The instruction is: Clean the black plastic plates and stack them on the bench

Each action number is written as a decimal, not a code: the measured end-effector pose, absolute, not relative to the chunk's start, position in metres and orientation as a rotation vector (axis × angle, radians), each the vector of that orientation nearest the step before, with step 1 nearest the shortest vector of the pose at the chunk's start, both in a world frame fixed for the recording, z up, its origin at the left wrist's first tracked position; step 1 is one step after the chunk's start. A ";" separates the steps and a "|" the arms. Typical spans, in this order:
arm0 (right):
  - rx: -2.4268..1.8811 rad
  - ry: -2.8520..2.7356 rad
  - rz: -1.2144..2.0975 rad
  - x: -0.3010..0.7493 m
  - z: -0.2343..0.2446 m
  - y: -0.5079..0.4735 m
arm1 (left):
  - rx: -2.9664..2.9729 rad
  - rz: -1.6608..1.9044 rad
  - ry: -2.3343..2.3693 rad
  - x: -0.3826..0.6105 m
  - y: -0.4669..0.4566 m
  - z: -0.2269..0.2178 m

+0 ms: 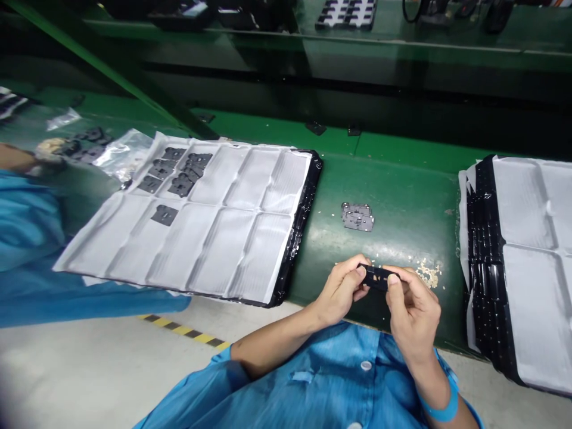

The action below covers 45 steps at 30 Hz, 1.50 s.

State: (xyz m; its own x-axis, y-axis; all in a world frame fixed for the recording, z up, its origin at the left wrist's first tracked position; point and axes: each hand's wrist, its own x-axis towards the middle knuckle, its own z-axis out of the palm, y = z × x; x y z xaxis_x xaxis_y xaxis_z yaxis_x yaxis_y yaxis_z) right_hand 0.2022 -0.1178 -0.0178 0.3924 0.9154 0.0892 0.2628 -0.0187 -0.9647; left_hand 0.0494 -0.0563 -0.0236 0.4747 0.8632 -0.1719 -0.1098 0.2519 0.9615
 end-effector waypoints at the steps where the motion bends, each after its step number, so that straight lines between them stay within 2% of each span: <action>1: -1.538 -1.094 0.734 0.202 -0.018 -0.118 | 1.127 0.778 0.833 0.049 -0.057 -0.023; 11: -1.509 -1.207 0.702 0.200 -0.018 -0.121 | 1.041 0.750 0.927 0.050 -0.055 -0.027; 18: -1.442 -1.051 0.990 0.203 -0.007 -0.113 | 1.115 0.722 0.942 0.043 -0.056 -0.017; 27: -1.491 -0.843 1.051 0.202 -0.018 -0.112 | 1.394 0.690 0.952 0.037 -0.061 -0.011; 36: -1.456 -0.662 1.239 0.207 -0.014 -0.105 | 1.203 0.597 0.807 0.031 -0.056 -0.003; 45: -1.550 -0.852 1.149 0.206 -0.006 -0.111 | 1.064 0.594 0.842 0.032 -0.053 -0.004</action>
State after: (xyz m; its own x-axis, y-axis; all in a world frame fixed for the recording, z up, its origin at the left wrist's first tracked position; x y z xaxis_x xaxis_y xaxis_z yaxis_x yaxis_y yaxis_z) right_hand 0.2059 -0.1109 -0.0064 0.3039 0.9170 -0.2585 -0.0186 -0.2656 -0.9639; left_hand 0.0320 -0.0534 -0.0038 0.5594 0.7712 -0.3038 -0.0281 0.3840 0.9229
